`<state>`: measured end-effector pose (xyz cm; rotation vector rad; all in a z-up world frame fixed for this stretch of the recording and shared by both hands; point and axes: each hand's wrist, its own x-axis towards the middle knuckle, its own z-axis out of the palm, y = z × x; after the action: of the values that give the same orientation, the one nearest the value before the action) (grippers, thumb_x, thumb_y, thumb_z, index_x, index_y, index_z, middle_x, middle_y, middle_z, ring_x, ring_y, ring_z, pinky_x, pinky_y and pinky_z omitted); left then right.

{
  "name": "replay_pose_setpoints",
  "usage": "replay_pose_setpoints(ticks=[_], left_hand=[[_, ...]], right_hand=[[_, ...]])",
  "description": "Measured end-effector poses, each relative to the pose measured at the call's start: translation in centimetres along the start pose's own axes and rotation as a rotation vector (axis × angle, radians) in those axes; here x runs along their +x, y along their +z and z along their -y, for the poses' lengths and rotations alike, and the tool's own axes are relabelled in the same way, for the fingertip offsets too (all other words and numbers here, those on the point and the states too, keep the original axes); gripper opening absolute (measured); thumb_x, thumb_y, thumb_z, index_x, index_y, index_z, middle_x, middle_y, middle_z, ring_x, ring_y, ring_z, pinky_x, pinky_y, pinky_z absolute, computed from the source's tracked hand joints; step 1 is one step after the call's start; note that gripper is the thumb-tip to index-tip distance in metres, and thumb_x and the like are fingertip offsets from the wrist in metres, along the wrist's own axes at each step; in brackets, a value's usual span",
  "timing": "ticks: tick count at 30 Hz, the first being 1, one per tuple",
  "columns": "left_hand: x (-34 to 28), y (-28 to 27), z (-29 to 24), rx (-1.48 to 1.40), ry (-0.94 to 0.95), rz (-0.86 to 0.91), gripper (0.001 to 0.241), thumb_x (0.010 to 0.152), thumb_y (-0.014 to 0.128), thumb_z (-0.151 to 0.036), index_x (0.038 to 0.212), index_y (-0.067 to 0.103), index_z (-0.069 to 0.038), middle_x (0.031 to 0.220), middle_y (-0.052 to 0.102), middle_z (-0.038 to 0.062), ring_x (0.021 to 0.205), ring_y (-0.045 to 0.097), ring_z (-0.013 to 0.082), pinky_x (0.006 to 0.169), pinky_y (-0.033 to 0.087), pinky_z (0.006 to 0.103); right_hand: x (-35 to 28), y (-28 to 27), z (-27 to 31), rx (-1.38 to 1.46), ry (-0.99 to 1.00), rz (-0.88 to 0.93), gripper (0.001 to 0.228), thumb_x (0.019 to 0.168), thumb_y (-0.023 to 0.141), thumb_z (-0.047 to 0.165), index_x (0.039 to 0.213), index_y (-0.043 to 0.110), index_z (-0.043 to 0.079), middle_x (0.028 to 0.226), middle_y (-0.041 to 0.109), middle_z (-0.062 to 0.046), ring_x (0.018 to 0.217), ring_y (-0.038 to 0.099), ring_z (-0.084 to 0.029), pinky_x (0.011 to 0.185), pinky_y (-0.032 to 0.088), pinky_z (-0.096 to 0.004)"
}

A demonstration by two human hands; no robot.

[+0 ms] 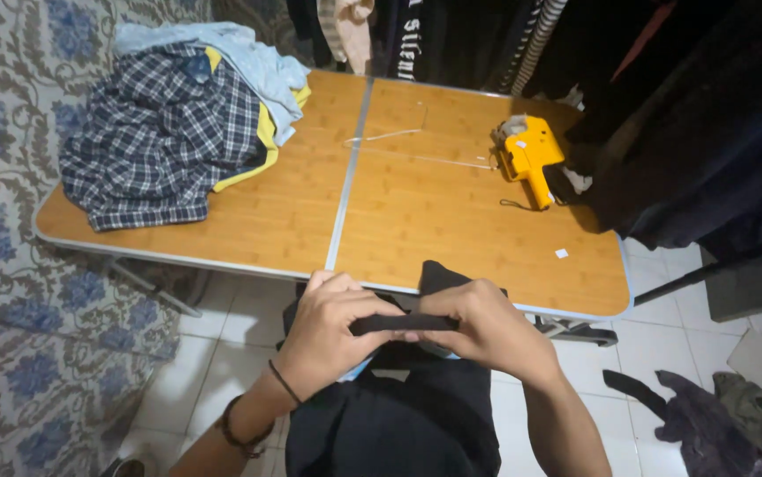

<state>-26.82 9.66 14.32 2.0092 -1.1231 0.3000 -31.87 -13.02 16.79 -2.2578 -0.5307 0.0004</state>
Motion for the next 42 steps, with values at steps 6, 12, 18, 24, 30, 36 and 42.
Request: replay_pose_setpoints(ticks=[6, 12, 18, 24, 30, 36, 42], left_hand=[[1.3, 0.3, 1.8, -0.234, -0.016, 0.165, 0.019, 0.075, 0.087, -0.024, 0.084, 0.079, -0.009, 0.078, 0.072, 0.005, 0.084, 0.067, 0.0222, 0.098, 0.039, 0.0412], [4.3, 2.7, 4.6, -0.386, -0.209, 0.207, 0.019, 0.078, 0.082, -0.015, 0.091, 0.075, -0.003, 0.085, 0.072, 0.011, 0.085, 0.069, 0.0270, 0.077, 0.054, 0.0346], [8.2, 4.7, 9.4, -0.348, -0.256, 0.224, 0.015, 0.080, 0.078, -0.014, 0.091, 0.073, -0.004, 0.085, 0.072, 0.011, 0.083, 0.068, 0.0304, 0.073, 0.054, 0.0375], [12.4, 6.8, 17.7, -0.351, -0.613, 0.413, 0.024, 0.085, 0.076, -0.030, 0.088, 0.072, -0.007, 0.074, 0.068, 0.011, 0.071, 0.067, 0.0255, 0.065, 0.053, 0.0380], [11.3, 8.5, 27.8, -0.573, -0.754, 0.388, 0.032, 0.091, 0.076, -0.034, 0.092, 0.076, -0.002, 0.071, 0.068, 0.004, 0.065, 0.063, 0.0150, 0.060, 0.048, 0.0345], [12.9, 7.0, 25.0, -0.653, -0.807, 0.229, 0.029, 0.089, 0.074, -0.029, 0.104, 0.077, -0.004, 0.084, 0.075, 0.001, 0.078, 0.067, 0.0073, 0.070, 0.053, 0.0269], [11.8, 5.1, 21.1, -0.842, -0.870, 0.155, 0.034, 0.085, 0.076, -0.021, 0.114, 0.075, -0.002, 0.091, 0.078, 0.003, 0.082, 0.069, 0.0098, 0.074, 0.056, 0.0279]], right_hand=[[-0.8, -1.4, -1.1, 0.006, -0.002, -0.015, 0.011, 0.075, 0.079, 0.014, 0.084, 0.076, 0.009, 0.072, 0.073, -0.009, 0.064, 0.070, -0.028, 0.055, 0.050, -0.035], [1.8, -2.1, -4.9, -0.026, 0.107, -0.031, 0.018, 0.073, 0.078, 0.016, 0.090, 0.075, 0.010, 0.068, 0.069, -0.013, 0.062, 0.068, -0.032, 0.054, 0.050, -0.038], [6.3, -3.1, -9.5, 0.129, 0.253, -0.012, 0.018, 0.075, 0.077, 0.015, 0.092, 0.075, 0.010, 0.063, 0.067, -0.013, 0.057, 0.067, -0.029, 0.053, 0.051, -0.036], [12.9, -3.5, -17.1, 0.312, 0.416, -0.023, 0.015, 0.076, 0.076, 0.011, 0.090, 0.079, 0.005, 0.059, 0.066, -0.007, 0.052, 0.060, -0.013, 0.051, 0.049, -0.030], [18.7, -3.9, -26.6, 0.520, 0.297, 0.021, 0.023, 0.080, 0.082, 0.015, 0.100, 0.077, 0.004, 0.077, 0.070, 0.001, 0.072, 0.060, -0.006, 0.064, 0.048, -0.025], [26.6, -1.6, -43.1, 0.243, 0.382, -0.372, 0.024, 0.093, 0.073, 0.029, 0.106, 0.073, 0.009, 0.100, 0.073, -0.004, 0.096, 0.068, -0.018, 0.084, 0.054, -0.032], [31.5, -0.6, -46.6, -0.384, 0.601, -0.536, 0.031, 0.088, 0.072, 0.039, 0.105, 0.076, 0.013, 0.116, 0.069, -0.015, 0.113, 0.063, -0.038, 0.093, 0.050, -0.050]])
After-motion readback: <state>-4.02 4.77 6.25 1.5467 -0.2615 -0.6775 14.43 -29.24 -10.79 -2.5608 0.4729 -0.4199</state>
